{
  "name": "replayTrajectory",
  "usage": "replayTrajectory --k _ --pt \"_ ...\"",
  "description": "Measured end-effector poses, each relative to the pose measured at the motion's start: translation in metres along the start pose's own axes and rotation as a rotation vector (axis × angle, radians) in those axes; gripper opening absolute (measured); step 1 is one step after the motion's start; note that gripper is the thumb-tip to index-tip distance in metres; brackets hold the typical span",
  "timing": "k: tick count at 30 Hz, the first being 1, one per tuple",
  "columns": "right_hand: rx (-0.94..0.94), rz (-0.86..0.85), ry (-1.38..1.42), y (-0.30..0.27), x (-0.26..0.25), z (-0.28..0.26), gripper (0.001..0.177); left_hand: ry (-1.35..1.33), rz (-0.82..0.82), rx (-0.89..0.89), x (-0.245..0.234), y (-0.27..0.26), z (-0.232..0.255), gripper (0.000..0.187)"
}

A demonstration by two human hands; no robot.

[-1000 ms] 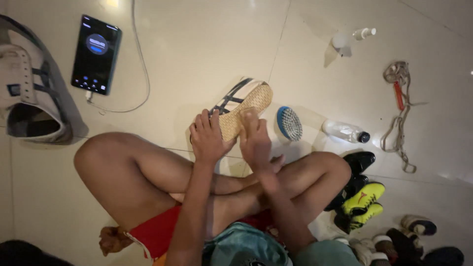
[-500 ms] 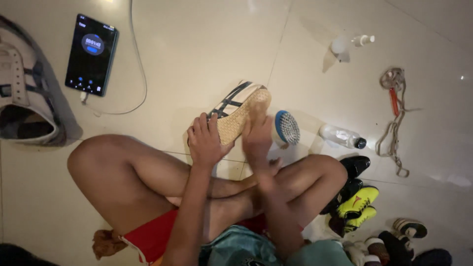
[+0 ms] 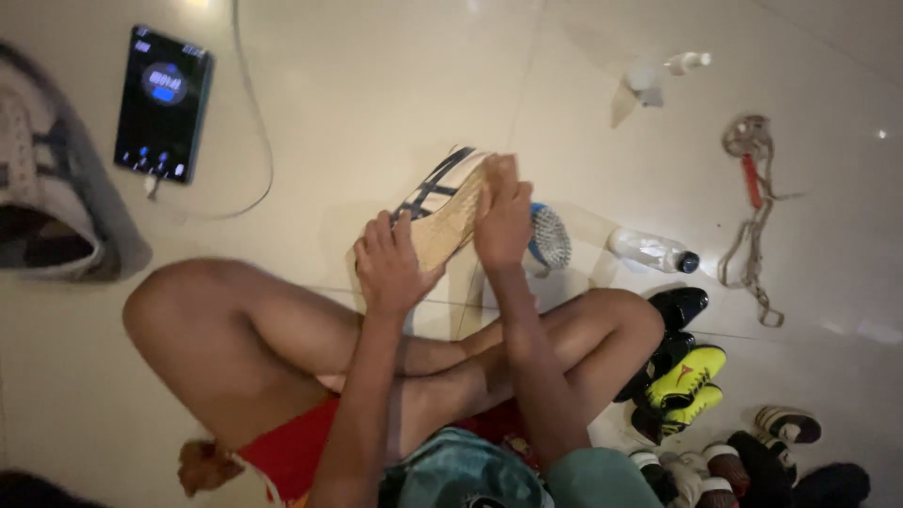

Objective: Cleaning the sole of a sneaker using a brush and cleaning solution while sitting on the floor.

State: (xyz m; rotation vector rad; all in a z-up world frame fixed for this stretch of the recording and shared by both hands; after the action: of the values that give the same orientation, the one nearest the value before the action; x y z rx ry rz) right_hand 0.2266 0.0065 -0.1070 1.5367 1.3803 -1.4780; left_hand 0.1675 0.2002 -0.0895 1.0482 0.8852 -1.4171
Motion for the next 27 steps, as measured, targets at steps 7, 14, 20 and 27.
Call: replayTrajectory --k 7,14,20,27 --pt "0.009 0.168 -0.021 -0.056 -0.016 -0.042 0.048 -0.005 0.024 0.006 0.004 -0.001 0.0 0.1" --pt "-0.382 0.141 -0.403 -0.084 0.028 -0.007 0.034 -0.015 0.056 0.017 0.018 -0.006 -0.004 0.102" --pt "0.058 0.121 0.061 0.008 -0.02 -0.004 0.046 -0.019 0.013 0.03 0.009 -0.004 -0.001 0.102" --pt "0.019 0.279 -0.07 -0.092 0.006 -0.032 0.052 -0.026 0.017 0.01 0.007 -0.004 0.0 0.101"
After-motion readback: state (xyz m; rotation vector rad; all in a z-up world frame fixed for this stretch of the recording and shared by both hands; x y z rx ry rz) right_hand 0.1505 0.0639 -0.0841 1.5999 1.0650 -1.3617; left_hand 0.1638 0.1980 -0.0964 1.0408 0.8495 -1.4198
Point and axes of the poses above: each hand's wrist, its own y-axis towards the middle knuckle, its own x-axis out of the palm, z = x × y, the point moved 3 cm from there along y, towards the middle knuckle, and after that the axes turned 9 degrees about -z, right-handed, at the moved point
